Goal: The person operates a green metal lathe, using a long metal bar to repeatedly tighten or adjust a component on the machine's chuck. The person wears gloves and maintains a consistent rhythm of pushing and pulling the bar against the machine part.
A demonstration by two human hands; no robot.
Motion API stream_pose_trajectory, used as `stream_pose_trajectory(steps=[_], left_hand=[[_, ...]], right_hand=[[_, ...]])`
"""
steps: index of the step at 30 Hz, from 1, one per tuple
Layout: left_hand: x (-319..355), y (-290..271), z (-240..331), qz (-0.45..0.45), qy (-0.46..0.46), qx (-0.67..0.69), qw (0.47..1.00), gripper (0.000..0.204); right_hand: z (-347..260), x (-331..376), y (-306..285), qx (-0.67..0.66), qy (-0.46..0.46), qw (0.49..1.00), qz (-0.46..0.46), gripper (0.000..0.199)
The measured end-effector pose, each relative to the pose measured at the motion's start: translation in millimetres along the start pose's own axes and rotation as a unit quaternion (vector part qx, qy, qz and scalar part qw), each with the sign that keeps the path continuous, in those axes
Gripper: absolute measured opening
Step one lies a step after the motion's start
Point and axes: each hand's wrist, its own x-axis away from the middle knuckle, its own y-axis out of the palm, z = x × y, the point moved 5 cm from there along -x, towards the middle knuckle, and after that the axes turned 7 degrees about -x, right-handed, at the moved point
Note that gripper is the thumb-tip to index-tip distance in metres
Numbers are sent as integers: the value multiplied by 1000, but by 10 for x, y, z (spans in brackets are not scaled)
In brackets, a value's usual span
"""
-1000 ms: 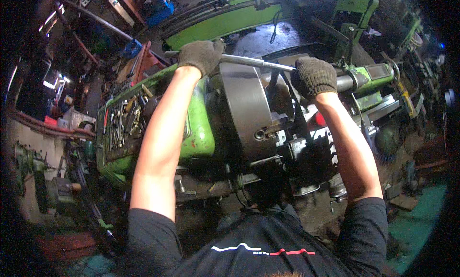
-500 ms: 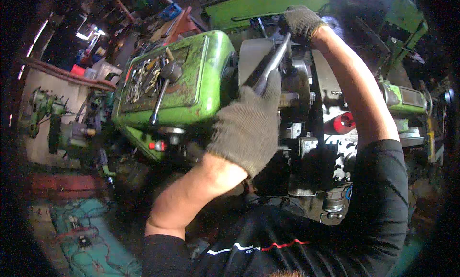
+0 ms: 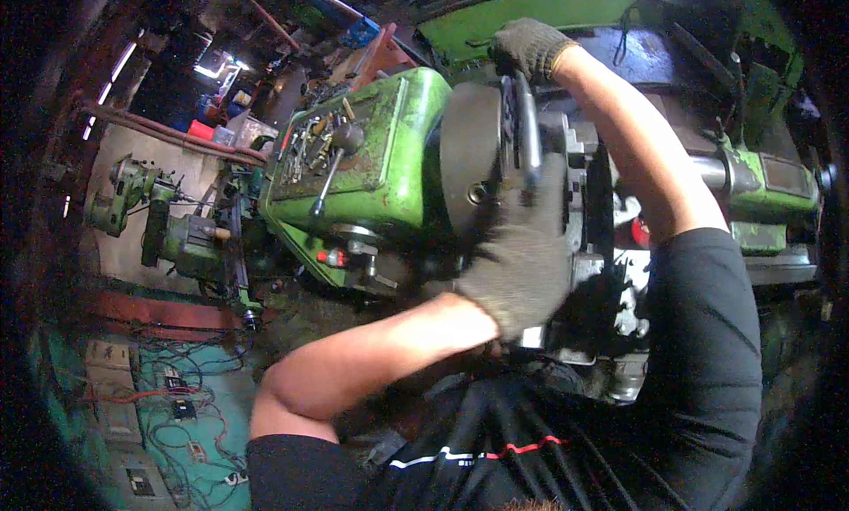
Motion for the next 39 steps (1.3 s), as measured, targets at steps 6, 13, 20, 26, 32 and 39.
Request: stream_pose_trajectory(steps=[6,13,20,26,32,39], left_hand=[[-37,-210,-1302,11,25,-328,944,71],[-1095,-417,-2755,348,211,-369,836,49],[-2719,-739,-2324,494,278,-102,818,31],[-3493,-615,-1645,434,92,255,859,72],[-3580,208,-2002,289,-210,705,613,82],[-2871,-255,-1390,84,-52,596,797,36]], right_hand=[[-95,535,-314,109,140,983,-44,26],[-693,1240,-684,6,207,967,-146,58],[-1677,1981,-478,-55,508,859,-13,62],[-1933,2142,-146,-76,596,796,75,50],[-1705,1795,-350,-130,496,856,-70,69],[-1370,1837,-192,-318,409,848,-115,52]])
